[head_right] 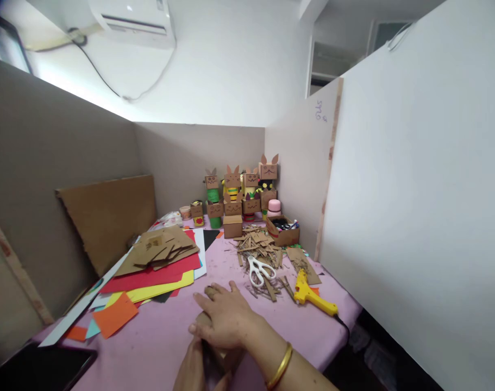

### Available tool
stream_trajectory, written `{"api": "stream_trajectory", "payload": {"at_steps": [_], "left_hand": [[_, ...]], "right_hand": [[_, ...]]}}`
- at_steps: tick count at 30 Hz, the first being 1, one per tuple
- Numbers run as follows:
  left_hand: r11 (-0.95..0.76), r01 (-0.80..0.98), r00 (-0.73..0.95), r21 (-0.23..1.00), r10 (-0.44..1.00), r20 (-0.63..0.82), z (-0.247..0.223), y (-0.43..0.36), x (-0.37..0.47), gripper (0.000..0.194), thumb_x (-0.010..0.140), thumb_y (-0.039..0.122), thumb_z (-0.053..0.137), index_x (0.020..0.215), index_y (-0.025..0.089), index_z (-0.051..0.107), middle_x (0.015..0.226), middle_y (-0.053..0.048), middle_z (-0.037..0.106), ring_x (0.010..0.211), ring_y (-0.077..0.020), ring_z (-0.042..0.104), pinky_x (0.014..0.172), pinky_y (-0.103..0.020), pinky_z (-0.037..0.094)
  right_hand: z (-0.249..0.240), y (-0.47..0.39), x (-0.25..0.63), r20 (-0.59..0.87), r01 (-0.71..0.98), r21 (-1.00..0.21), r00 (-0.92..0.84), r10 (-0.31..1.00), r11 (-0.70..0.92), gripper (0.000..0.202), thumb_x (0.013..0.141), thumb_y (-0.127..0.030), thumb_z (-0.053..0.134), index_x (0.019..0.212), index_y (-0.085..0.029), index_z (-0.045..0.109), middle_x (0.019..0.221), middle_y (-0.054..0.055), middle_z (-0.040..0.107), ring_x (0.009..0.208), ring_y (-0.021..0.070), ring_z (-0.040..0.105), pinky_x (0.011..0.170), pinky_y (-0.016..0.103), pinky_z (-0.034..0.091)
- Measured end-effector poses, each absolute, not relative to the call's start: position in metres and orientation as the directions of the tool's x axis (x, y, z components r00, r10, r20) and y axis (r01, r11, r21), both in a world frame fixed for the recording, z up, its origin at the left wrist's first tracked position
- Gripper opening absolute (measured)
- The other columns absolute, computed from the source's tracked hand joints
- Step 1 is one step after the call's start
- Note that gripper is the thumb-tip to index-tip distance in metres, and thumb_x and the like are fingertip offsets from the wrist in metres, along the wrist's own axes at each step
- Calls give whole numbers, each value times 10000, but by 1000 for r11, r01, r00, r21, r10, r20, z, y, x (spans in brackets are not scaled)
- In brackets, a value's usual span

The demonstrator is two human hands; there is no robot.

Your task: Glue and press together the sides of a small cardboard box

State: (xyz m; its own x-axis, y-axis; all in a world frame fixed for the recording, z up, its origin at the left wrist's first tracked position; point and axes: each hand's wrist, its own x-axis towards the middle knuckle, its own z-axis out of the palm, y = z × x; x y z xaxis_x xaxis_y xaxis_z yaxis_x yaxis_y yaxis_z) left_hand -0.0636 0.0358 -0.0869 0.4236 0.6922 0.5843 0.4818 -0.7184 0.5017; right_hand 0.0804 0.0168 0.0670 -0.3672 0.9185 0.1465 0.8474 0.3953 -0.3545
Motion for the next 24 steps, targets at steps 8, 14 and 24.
{"api": "stream_trajectory", "payload": {"at_steps": [8,14,24], "left_hand": [[-697,523,457,490,715,530,-82,33,-66,755,717,319,612,1362,77,303,1252,-245,569,1198,-375,546,947,-478,503],[-698,508,481,505,716,506,-69,29,-64,789,719,321,607,1382,70,259,1305,-277,520,1216,-391,524,957,-508,488],[-565,606,279,561,811,514,-55,45,-77,886,801,421,541,1442,82,32,1371,-293,407,1244,-428,457,978,-617,418]], "right_hand": [[66,14,79,149,833,-365,-389,909,416,655,901,-533,412,1459,-200,325,1499,198,362,1394,346,282,1071,681,157],[66,11,76,195,807,-404,-385,902,431,681,896,-532,432,1467,-181,311,1514,217,319,1408,357,237,1074,692,102],[65,30,101,384,607,-733,-1,923,306,812,875,-698,317,1460,-135,314,1525,166,321,1406,253,263,1156,488,134]]}}
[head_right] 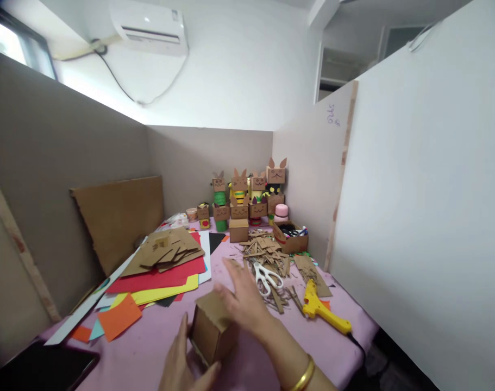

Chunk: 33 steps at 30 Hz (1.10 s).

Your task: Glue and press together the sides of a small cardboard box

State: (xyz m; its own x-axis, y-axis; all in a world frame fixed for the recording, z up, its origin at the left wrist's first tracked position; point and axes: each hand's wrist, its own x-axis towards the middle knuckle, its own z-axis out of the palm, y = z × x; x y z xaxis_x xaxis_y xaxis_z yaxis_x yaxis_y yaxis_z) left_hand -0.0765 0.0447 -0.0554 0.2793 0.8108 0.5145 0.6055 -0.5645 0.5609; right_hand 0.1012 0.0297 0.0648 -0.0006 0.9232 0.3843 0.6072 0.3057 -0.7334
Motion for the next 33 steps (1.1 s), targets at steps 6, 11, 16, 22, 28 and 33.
{"api": "stream_trajectory", "payload": {"at_steps": [6,11,16,22,28,33], "left_hand": [[-661,679,256,319,620,742,9,78,-77,875,755,213,539,1470,211,33,1350,-172,389,1216,-378,408,961,-612,419],[-755,643,412,132,486,771,18,102,-73,906,726,182,533,1477,205,28,1360,-176,381,1234,-368,382,977,-588,404],[-800,597,513,-65,317,798,12,117,-64,828,740,120,497,1475,190,122,1382,-170,370,1292,-343,324,1027,-539,357],[-794,591,477,-142,203,855,-14,126,-52,872,770,6,449,1475,336,57,1367,-133,364,1325,-285,297,1068,-535,278],[-832,551,424,-68,209,881,-22,122,-47,908,785,5,450,1457,433,14,1306,-98,417,1351,-261,282,1057,-547,307],[-902,430,395,23,212,894,-23,121,-47,878,800,42,435,1458,444,16,1433,-61,297,1383,-261,252,1097,-557,254]], "right_hand": [[49,51,120,219,279,-946,163,962,168,946,793,-781,370,1427,-82,298,1428,220,433,1322,288,415,1085,443,314],[36,69,122,165,97,-983,93,982,156,1079,700,-783,540,1468,-111,192,1459,227,380,1366,275,352,1101,431,279],[29,84,126,215,-20,-976,32,976,215,1190,595,-739,698,1499,-239,107,1469,160,399,1360,291,360,1082,464,306],[5,94,129,327,-214,-922,10,945,322,1183,610,-582,801,1489,-277,71,1527,154,297,1305,294,433,1037,431,380],[-17,96,128,422,-261,-869,50,905,420,1011,655,-627,741,1457,-283,231,1558,114,244,1400,297,287,1131,444,241],[-5,85,120,341,-375,-862,68,938,341,1050,591,-485,841,1443,-282,261,1463,119,428,1334,322,408,1075,469,346]]}}
